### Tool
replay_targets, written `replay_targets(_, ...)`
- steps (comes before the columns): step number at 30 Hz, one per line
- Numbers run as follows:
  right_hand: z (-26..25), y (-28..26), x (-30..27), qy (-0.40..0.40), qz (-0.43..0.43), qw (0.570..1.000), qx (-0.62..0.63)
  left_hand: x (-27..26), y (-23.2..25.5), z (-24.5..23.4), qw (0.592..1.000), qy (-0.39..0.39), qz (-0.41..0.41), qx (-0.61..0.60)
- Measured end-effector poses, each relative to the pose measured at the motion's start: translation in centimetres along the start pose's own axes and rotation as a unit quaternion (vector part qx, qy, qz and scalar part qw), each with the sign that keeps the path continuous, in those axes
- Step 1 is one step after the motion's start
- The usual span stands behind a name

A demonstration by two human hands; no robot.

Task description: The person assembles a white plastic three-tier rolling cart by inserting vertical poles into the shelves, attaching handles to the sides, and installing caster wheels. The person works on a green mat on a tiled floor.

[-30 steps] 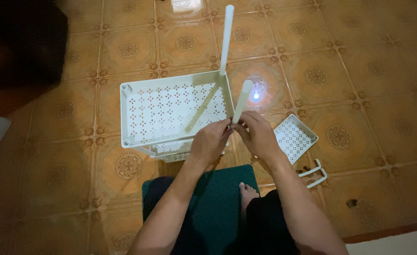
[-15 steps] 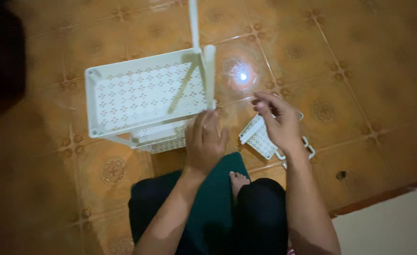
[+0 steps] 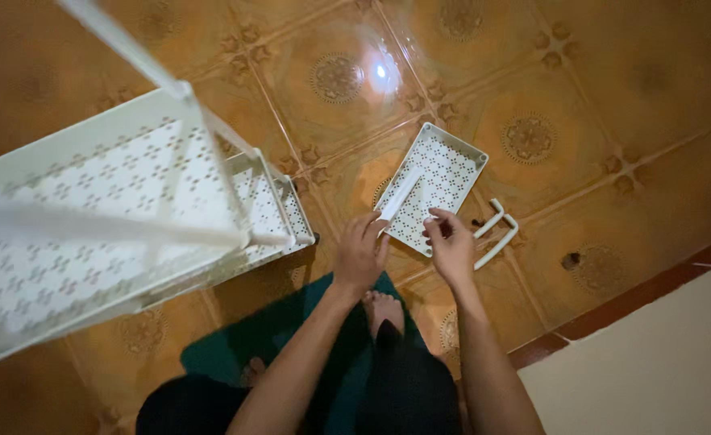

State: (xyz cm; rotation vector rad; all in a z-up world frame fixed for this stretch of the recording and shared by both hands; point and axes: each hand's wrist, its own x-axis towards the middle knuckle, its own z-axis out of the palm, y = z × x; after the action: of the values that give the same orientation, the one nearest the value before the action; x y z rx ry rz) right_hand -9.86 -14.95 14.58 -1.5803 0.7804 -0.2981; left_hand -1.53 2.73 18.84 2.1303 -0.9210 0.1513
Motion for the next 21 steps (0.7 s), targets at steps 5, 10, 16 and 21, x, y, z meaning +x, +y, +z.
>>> replay_targets(5,2.9,9.3,3.2,0.015,0.051,0.999,-0.012,-0.6,-5.5,6.4,0.994,-0.088,-0.058,0.011)
replay_targets(10,6.3,16.2,6.0,0.015,0.118,0.990,0.073,-1.0,-9.7,10.6,0.989,-0.126,-0.065,0.044)
replay_targets(16,8.8,19.7,7.6,0.036,0.157,0.986,0.043,-1.8,-12.1,14.1,0.969,-0.202,-0.104,0.102)
replay_targets(21,10.3,20.0,7.9,0.041,0.226,0.972,0.052,-2.8,-12.4,15.4,0.961,-0.216,-0.128,0.112)
